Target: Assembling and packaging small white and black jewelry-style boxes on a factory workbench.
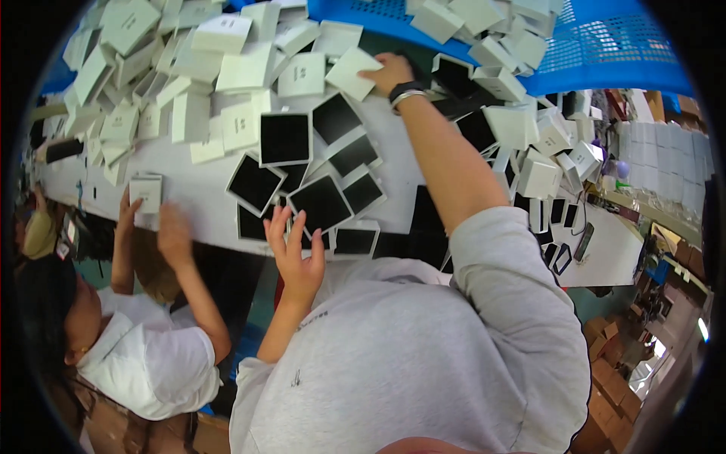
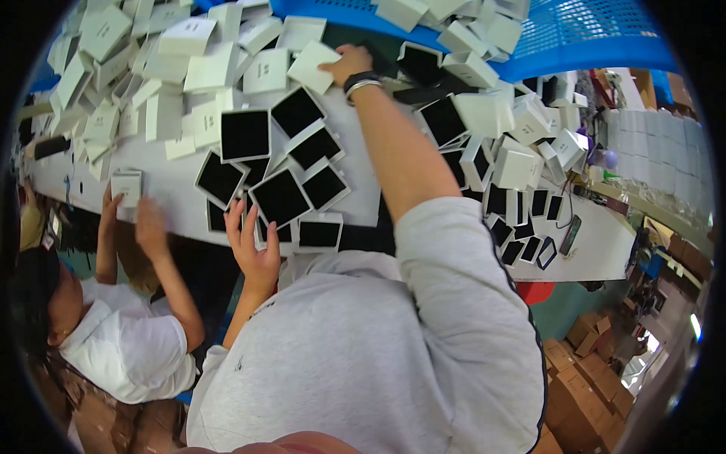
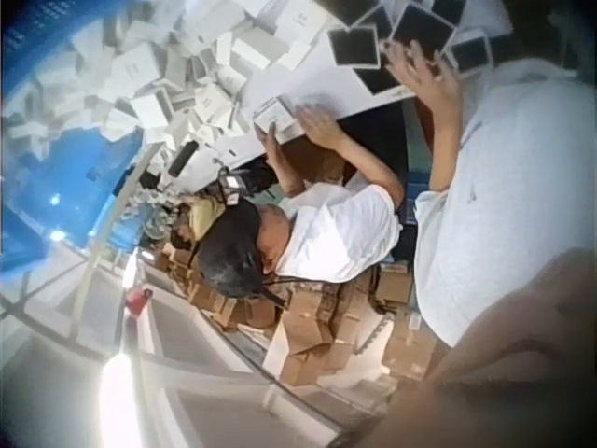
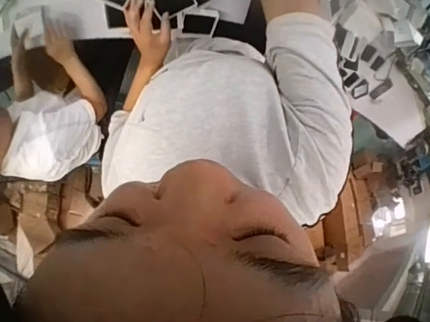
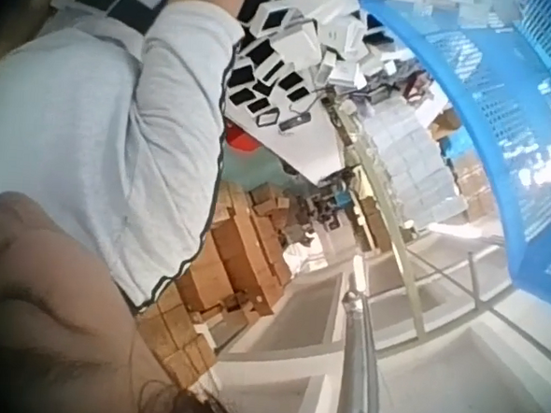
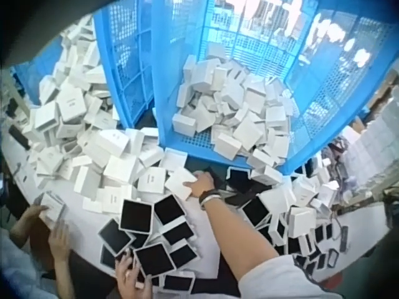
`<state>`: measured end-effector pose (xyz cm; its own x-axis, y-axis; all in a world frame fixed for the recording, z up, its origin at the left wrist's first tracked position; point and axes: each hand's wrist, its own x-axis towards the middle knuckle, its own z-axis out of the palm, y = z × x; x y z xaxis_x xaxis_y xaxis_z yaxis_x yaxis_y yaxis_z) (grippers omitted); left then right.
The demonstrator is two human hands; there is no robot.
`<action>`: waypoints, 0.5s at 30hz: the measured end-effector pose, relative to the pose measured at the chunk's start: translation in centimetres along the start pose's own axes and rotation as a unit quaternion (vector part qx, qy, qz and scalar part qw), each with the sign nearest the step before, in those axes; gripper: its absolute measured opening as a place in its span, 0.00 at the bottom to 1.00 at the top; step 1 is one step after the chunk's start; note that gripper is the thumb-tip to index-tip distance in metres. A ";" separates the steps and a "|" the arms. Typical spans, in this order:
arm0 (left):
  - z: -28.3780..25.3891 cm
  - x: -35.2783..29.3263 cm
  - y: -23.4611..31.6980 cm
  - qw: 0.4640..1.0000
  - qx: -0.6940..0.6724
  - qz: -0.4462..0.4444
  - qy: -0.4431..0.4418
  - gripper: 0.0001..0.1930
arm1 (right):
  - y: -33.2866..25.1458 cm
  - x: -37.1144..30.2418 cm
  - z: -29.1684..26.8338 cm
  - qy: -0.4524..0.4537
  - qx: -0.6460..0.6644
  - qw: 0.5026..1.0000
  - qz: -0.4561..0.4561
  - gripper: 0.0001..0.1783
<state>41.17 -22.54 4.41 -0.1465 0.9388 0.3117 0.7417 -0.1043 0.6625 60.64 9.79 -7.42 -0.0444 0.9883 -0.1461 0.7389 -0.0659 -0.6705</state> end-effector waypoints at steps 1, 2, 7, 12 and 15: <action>-0.2 0.0 0.3 0.999 -0.042 0.013 0.009 0.22 | 0.9 -0.1 -1.0 -0.019 0.086 0.996 -0.007 0.43; -0.4 -0.6 0.1 0.993 -0.113 -0.029 -0.019 0.23 | -0.8 -2.4 -2.2 -0.013 0.155 0.988 -0.002 0.37; 0.5 0.6 2.6 0.557 -0.746 -0.318 -0.178 0.34 | -4.7 -21.9 -9.5 0.089 0.000 0.930 -0.356 0.15; 2.9 -1.0 2.6 0.677 -0.541 -0.397 -0.302 0.26 | -1.1 -33.8 -12.3 -0.237 0.233 0.907 -0.258 0.16; 4.6 -2.9 3.1 0.705 -0.479 -0.376 -0.364 0.29 | 2.6 -37.3 -11.2 -0.207 0.288 0.921 -0.163 0.15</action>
<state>46.92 -24.02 2.40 0.3705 0.7298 -0.5746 -0.1990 0.6666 0.7184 71.74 -25.72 4.47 -0.5405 0.8396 -0.0535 0.1666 0.0444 -0.9850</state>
